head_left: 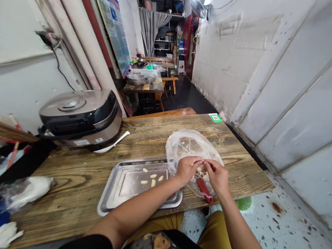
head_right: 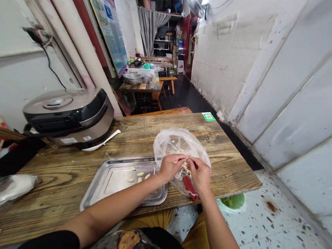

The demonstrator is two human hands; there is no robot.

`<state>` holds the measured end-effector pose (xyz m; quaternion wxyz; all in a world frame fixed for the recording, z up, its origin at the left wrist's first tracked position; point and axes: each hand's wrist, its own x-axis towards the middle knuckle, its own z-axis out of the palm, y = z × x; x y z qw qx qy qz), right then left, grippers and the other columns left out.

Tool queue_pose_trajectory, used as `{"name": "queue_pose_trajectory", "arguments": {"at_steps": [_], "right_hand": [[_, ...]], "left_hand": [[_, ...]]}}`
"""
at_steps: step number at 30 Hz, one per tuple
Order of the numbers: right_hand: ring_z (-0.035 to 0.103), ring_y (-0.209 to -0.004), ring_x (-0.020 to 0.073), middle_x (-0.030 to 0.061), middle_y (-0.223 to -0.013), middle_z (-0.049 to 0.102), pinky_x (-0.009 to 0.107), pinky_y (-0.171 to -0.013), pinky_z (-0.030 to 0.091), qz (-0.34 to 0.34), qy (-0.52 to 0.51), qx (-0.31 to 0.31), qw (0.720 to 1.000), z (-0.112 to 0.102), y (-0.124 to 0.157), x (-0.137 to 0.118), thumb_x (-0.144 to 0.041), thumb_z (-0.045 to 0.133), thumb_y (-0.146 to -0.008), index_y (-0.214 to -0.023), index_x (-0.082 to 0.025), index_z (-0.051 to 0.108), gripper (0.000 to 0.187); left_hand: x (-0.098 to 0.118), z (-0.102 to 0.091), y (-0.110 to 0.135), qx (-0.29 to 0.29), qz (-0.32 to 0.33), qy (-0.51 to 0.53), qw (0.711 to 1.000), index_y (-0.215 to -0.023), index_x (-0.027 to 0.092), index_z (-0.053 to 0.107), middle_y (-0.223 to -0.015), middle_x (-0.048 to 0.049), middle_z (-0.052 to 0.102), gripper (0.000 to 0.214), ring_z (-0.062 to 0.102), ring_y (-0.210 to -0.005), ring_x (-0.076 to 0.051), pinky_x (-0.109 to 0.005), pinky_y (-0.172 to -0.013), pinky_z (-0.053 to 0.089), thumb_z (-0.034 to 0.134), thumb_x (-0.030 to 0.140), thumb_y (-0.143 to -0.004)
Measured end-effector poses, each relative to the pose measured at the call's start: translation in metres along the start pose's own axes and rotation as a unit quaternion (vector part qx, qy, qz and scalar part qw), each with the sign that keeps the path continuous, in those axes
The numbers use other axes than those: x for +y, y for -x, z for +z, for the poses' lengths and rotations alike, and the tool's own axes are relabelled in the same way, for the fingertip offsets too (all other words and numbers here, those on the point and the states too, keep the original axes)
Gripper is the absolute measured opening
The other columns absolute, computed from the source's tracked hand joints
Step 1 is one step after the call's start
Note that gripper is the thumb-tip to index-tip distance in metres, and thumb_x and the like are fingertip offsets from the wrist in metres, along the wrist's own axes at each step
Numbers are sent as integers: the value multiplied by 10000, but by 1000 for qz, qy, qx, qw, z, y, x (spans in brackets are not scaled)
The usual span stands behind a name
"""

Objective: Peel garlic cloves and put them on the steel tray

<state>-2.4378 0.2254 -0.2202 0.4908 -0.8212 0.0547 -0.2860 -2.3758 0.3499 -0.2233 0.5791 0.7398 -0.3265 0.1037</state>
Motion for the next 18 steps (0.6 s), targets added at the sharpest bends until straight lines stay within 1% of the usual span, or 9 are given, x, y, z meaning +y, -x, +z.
{"name": "queue_pose_trajectory", "arguments": {"at_steps": [5, 7, 8, 9, 11, 14, 16, 18], "right_hand": [[629, -642, 167, 43, -762, 692, 285, -657, 492, -48, 45, -17, 998, -2, -3, -3, -363, 500, -858, -898, -194, 689, 257], [635, -677, 179, 42, -767, 695, 297, -689, 491, -51, 56, -17, 997, -3, -4, -2, -372, 513, -849, -882, -204, 694, 249], [637, -688, 184, 44, -770, 696, 304, -702, 492, -43, 51, -18, 998, -3, -4, -2, -383, 524, -841, -872, -207, 695, 247], [638, -688, 188, 46, -768, 697, 308, -703, 496, -24, 32, -22, 999, -3, -4, -2, -400, 537, -831, -864, -208, 695, 251], [640, -662, 192, 48, -745, 697, 313, -681, 514, 37, -45, -36, 998, -2, -5, -1, -444, 570, -801, -858, -203, 692, 277], [639, -624, 198, 51, -701, 695, 330, -650, 541, 126, -162, -40, 978, 0, -6, 0, -499, 645, -718, -836, -184, 693, 340], [639, -609, 202, 52, -675, 693, 346, -649, 549, 156, -192, -31, 969, 0, -5, -1, -511, 687, -666, -810, -171, 700, 369], [635, -583, 201, 52, -643, 687, 346, -630, 549, 170, -197, -20, 965, 0, -5, -3, -515, 704, -641, -787, -163, 703, 381]], "left_hand": [[-3, -3, 1, -3, 31, -7, 1000, -883, 204, 712, -879, -30, 718, 154, 652, -822, -153, -278, -788, 487, 571, 204, -823], [-3, -5, 1, -9, 31, 0, 999, -890, 213, 712, -884, -27, 718, 166, 651, -826, -154, -281, -792, 485, 555, 221, -835], [-3, -5, 1, -12, 31, 3, 999, -894, 217, 711, -884, -27, 718, 173, 651, -825, -154, -283, -792, 485, 548, 233, -840], [-2, -6, 1, -15, 32, 3, 999, -899, 219, 711, -884, -28, 717, 180, 650, -824, -156, -287, -792, 485, 540, 244, -846], [-1, -8, 0, -21, 40, -4, 999, -911, 219, 708, -890, -36, 716, 199, 647, -832, -163, -299, -797, 485, 522, 260, -856], [2, -11, -2, -41, 66, -22, 997, -929, 218, 700, -912, -50, 712, 229, 640, -862, -172, -325, -826, 481, 483, 266, -873], [3, -12, -3, -55, 93, -37, 993, -939, 214, 691, -928, -61, 708, 246, 636, -883, -175, -338, -847, 477, 457, 261, -882], [3, -13, -3, -62, 129, -58, 988, -954, 204, 679, -944, -75, 701, 259, 632, -906, -179, -349, -859, 475, 433, 245, -887]]}}
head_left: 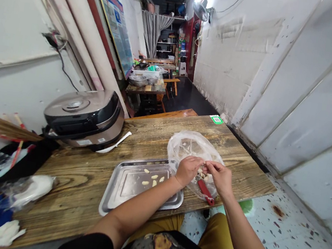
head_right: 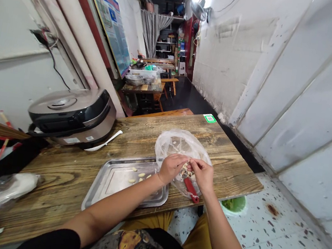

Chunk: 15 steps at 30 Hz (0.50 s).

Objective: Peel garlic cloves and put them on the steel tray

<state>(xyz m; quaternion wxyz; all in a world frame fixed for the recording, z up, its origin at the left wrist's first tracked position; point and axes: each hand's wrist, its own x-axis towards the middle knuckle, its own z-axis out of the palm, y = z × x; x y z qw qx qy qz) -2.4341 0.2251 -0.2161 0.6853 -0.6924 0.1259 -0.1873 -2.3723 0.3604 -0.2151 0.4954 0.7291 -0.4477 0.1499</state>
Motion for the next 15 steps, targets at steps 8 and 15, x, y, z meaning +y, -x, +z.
{"name": "queue_pose_trajectory", "arguments": {"at_steps": [8, 15], "right_hand": [[618, -521, 195, 50, -581, 669, 313, -555, 525, 6, 33, 6, 999, 2, 5, -9, -541, 682, -637, -758, -158, 683, 402], [603, -508, 180, 41, -559, 649, 278, -529, 499, -49, 132, 34, 989, 6, 5, -3, -499, 595, -731, -735, -169, 659, 336]], "left_hand": [[2, -3, -1, -23, 109, -108, 988, -975, 144, 638, -959, -126, 680, 294, 623, -918, -198, -358, -845, 481, 362, 208, -900], [3, -3, -1, -26, 61, -76, 995, -973, 170, 648, -980, -120, 679, 272, 618, -947, -197, -372, -876, 478, 395, 224, -890]]}}
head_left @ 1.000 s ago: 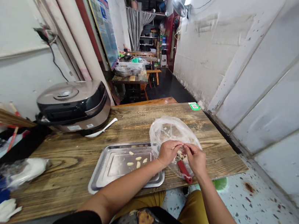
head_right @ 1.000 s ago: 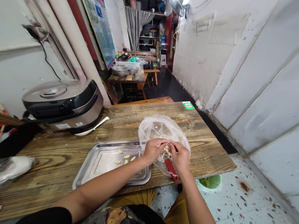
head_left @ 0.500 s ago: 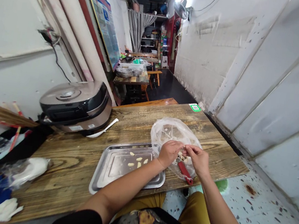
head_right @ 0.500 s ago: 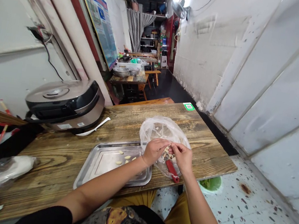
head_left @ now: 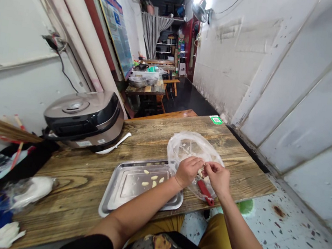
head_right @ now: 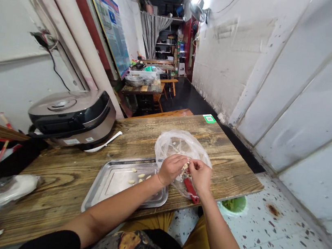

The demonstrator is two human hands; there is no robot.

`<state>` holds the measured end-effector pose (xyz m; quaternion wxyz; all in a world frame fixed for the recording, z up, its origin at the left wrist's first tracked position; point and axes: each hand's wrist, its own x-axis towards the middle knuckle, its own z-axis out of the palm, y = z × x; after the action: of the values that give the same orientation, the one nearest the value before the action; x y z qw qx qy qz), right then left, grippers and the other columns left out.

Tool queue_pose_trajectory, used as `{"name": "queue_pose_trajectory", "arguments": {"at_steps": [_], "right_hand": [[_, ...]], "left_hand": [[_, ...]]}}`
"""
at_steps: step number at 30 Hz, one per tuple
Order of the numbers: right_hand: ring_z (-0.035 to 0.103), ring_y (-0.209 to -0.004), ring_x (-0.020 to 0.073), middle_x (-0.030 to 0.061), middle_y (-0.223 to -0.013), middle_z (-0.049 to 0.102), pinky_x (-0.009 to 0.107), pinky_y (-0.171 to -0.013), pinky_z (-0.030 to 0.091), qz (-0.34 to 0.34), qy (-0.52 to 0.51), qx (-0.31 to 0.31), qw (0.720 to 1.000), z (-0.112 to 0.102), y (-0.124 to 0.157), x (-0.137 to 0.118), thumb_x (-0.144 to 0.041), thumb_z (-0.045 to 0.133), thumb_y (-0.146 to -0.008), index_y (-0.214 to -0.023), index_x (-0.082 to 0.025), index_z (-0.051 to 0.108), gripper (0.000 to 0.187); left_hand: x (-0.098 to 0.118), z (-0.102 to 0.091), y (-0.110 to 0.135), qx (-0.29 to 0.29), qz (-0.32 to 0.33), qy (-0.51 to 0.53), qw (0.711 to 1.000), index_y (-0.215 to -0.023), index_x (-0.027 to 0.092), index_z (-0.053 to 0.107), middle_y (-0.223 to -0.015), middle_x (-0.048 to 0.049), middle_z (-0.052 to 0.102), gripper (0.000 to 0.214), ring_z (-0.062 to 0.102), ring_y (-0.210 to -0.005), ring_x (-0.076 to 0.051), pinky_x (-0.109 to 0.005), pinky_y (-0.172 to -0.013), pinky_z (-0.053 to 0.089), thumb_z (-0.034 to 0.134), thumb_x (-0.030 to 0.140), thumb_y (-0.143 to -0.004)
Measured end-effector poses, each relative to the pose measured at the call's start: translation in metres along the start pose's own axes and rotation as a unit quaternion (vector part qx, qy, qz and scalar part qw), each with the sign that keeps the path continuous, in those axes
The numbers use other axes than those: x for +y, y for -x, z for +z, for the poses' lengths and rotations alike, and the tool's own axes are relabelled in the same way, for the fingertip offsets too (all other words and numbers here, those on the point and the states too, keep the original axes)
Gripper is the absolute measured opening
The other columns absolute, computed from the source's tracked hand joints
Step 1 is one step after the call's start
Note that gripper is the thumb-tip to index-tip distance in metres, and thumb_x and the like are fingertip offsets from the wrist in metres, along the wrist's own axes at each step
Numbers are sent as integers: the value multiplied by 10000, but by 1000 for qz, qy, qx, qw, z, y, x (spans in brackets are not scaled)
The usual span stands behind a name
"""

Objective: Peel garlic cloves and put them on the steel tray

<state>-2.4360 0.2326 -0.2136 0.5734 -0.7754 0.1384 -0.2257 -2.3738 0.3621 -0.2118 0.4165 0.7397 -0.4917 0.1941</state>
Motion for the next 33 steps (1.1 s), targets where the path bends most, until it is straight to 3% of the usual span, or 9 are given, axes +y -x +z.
{"name": "queue_pose_trajectory", "arguments": {"at_steps": [3, 5, 10, 13, 15, 18, 22, 25, 33], "right_hand": [[599, -504, 175, 39, -569, 650, 276, -525, 502, 26, -60, -3, 998, 2, -1, 1, -481, 621, -708, -742, -168, 646, 315], [599, -501, 177, 38, -572, 650, 286, -526, 513, 48, -101, -6, 994, 1, -2, 2, -483, 642, -684, -737, -167, 643, 320], [554, -442, 157, 15, -505, 610, 268, -462, 471, 64, -95, -4, 993, -4, -6, 2, -489, 652, -677, -657, -166, 623, 326], [471, -387, 119, -7, -429, 545, 237, -413, 386, 45, -30, -4, 999, -6, -7, 0, -495, 637, -702, -559, -169, 585, 359], [492, -433, 120, 7, -504, 596, 233, -437, 392, 21, -15, 2, 1000, -6, -7, -3, -486, 651, -693, -613, -163, 627, 334], [555, -535, 142, 41, -703, 681, 247, -497, 442, -8, -35, -5, 999, -4, -8, -6, -477, 678, -667, -818, -163, 697, 349], [563, -499, 154, 30, -575, 648, 264, -493, 471, 22, -81, -35, 996, 1, -7, -9, -502, 696, -642, -804, -153, 708, 385], [604, -534, 174, 38, -598, 664, 301, -556, 527, 49, -137, -56, 988, 2, -7, -7, -515, 712, -619, -785, -158, 698, 394], [649, -614, 188, 39, -667, 693, 321, -648, 556, 63, -175, -67, 980, 2, -7, 0, -473, 720, -637, -842, -165, 687, 372]], "left_hand": [[0, 4, 1, 41, -48, 41, 997, -929, 186, 676, -943, -95, 697, 237, 632, -918, -187, -351, -873, 480, 449, 225, -873], [-1, 8, 2, 72, -114, 88, 987, -896, 200, 695, -917, -70, 707, 197, 644, -877, -177, -329, -848, 487, 506, 233, -848], [-8, 15, -1, 112, -316, 252, 908, -806, 168, 714, -792, -47, 716, 127, 648, -721, -171, -296, -714, 506, 661, 237, -713], [-13, 17, -1, 110, -353, 316, 874, -803, 148, 712, -762, -47, 713, 164, 642, -689, -169, -288, -681, 504, 690, 256, -681], [-14, 17, 0, 110, -342, 295, 886, -806, 152, 715, -774, -50, 715, 159, 646, -703, -172, -290, -694, 502, 686, 257, -691], [-12, 12, 3, 105, -278, 213, 931, -824, 181, 720, -823, -47, 719, 129, 653, -762, -174, -295, -747, 498, 647, 245, -740], [-8, 4, 5, 75, -162, 145, 973, -890, 223, 714, -894, -36, 716, 168, 651, -842, -165, -299, -812, 488, 563, 238, -819], [-7, 2, 6, 64, -121, 115, 984, -916, 223, 706, -911, -40, 715, 192, 649, -869, -165, -310, -830, 484, 528, 235, -845], [-9, 4, 8, 70, -101, 87, 989, -936, 231, 698, -935, -38, 712, 199, 650, -885, -162, -308, -837, 482, 515, 245, -859]]}}
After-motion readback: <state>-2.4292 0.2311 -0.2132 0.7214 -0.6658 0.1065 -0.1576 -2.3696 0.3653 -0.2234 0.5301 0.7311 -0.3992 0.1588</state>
